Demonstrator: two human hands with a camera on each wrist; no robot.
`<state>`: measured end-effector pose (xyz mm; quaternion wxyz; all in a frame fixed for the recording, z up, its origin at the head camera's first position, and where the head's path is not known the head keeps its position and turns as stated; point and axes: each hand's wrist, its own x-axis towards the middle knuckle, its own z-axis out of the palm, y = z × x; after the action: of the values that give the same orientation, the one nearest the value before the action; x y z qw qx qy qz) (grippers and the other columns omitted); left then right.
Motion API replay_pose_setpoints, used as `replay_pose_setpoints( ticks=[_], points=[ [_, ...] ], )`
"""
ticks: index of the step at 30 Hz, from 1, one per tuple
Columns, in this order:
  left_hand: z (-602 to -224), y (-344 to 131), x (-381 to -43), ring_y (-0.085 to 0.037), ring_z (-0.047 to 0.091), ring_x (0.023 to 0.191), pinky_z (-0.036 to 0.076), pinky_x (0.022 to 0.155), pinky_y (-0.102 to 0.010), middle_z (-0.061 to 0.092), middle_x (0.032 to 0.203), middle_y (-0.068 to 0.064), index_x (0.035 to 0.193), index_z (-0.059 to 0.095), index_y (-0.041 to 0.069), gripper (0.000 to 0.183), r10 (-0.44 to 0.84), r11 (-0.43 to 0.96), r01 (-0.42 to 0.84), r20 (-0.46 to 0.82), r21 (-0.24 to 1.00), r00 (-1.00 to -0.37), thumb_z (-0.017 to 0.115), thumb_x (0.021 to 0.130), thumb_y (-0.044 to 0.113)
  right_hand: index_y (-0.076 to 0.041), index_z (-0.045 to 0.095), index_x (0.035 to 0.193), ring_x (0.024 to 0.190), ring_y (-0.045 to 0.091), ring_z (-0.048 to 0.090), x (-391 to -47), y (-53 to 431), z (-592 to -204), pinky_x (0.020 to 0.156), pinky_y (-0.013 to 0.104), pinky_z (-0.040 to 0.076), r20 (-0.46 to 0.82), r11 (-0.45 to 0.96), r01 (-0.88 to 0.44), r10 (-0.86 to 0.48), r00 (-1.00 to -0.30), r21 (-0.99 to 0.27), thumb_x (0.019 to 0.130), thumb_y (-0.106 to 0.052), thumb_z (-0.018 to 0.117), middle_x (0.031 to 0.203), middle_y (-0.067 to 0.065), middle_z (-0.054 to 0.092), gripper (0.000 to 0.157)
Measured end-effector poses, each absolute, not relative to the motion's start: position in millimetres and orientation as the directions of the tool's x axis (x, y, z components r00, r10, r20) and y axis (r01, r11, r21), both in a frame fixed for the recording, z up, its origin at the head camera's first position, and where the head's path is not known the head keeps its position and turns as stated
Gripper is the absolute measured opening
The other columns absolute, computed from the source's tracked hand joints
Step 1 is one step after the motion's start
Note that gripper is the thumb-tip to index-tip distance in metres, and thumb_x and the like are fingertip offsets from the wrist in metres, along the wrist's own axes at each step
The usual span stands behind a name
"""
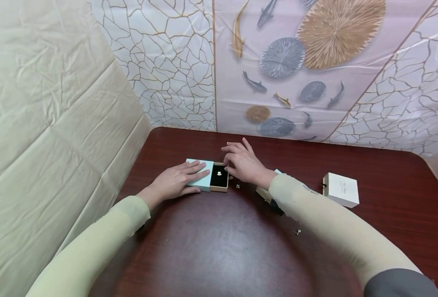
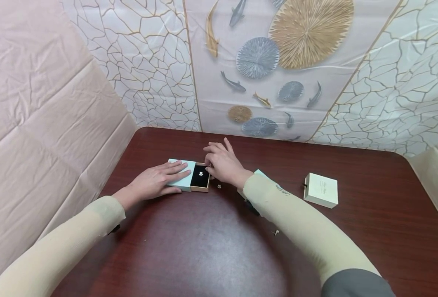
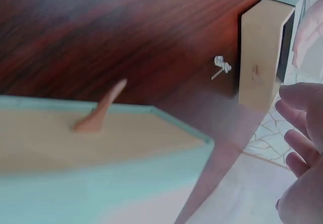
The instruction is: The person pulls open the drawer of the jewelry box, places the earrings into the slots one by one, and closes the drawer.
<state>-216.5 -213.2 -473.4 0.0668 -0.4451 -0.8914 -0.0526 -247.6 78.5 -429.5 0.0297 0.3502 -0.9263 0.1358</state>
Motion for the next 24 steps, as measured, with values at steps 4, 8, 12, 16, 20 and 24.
replay_pose_setpoints(
  ticks=[4, 8, 12, 16, 20, 24],
  points=[
    [-472, -213, -215, -0.028, 0.045, 0.153, 0.040, 0.124, -0.046, 0.049, 0.164, -0.009, 0.160, 0.053, 0.019, 0.065, 0.781, 0.607, 0.793, 0.150, 0.046, -0.606, 0.072, 0.103, 0.043, -0.012, 0.078, 0.095, 0.154, 0.034, 0.040, -244, 87, -425, 0.129, 0.067, 0.011, 0.168, 0.713, -0.666, -0.645, -0.746, -0.221, 0.096, -0.017, 0.081, 0.153, 0.012, 0.060, 0.007],
    [-472, -213, -215, -0.028, 0.044, 0.154, 0.040, 0.123, -0.046, 0.049, 0.165, -0.009, 0.161, 0.052, 0.020, 0.066, 0.779, 0.609, 0.792, 0.149, 0.050, -0.608, 0.072, 0.103, 0.043, -0.012, 0.078, 0.093, 0.153, 0.036, 0.041, -240, 94, -420, 0.129, 0.067, 0.010, 0.176, 0.706, -0.672, -0.649, -0.740, -0.225, 0.094, -0.016, 0.082, 0.152, 0.013, 0.061, 0.006],
    [-473, -213, -216, -0.028, 0.045, 0.153, 0.040, 0.123, -0.046, 0.049, 0.165, -0.009, 0.160, 0.053, 0.019, 0.066, 0.782, 0.602, 0.797, 0.161, 0.051, -0.602, 0.073, 0.102, 0.043, -0.011, 0.078, 0.094, 0.152, 0.037, 0.042, -236, 101, -419, 0.130, 0.067, 0.010, 0.175, 0.701, -0.677, -0.654, -0.736, -0.225, 0.093, -0.017, 0.084, 0.151, 0.014, 0.061, 0.008],
    [-473, -213, -216, -0.028, 0.045, 0.153, 0.040, 0.123, -0.047, 0.049, 0.165, -0.009, 0.160, 0.053, 0.018, 0.065, 0.785, 0.599, 0.799, 0.162, 0.049, -0.598, 0.072, 0.103, 0.043, -0.010, 0.078, 0.095, 0.152, 0.037, 0.042, -231, 108, -421, 0.129, 0.068, 0.012, 0.168, 0.697, -0.683, -0.662, -0.730, -0.219, 0.091, -0.017, 0.085, 0.150, 0.014, 0.062, 0.011],
    [-473, -213, -216, -0.028, 0.045, 0.153, 0.040, 0.123, -0.046, 0.049, 0.165, -0.009, 0.160, 0.053, 0.019, 0.065, 0.784, 0.601, 0.798, 0.158, 0.048, -0.600, 0.072, 0.103, 0.043, -0.011, 0.079, 0.094, 0.151, 0.038, 0.043, -227, 112, -424, 0.128, 0.070, 0.013, 0.164, 0.695, -0.688, -0.669, -0.725, -0.207, 0.091, -0.018, 0.086, 0.149, 0.015, 0.062, 0.012],
    [-472, -212, -215, -0.028, 0.046, 0.153, 0.041, 0.123, -0.047, 0.050, 0.164, -0.009, 0.160, 0.053, 0.019, 0.066, 0.785, 0.598, 0.800, 0.165, 0.048, -0.597, 0.073, 0.102, 0.043, -0.010, 0.079, 0.094, 0.151, 0.039, 0.043, -224, 115, -428, 0.128, 0.069, 0.013, 0.154, 0.695, -0.688, -0.672, -0.725, -0.208, 0.090, -0.018, 0.087, 0.148, 0.015, 0.063, 0.012]
  ],
)
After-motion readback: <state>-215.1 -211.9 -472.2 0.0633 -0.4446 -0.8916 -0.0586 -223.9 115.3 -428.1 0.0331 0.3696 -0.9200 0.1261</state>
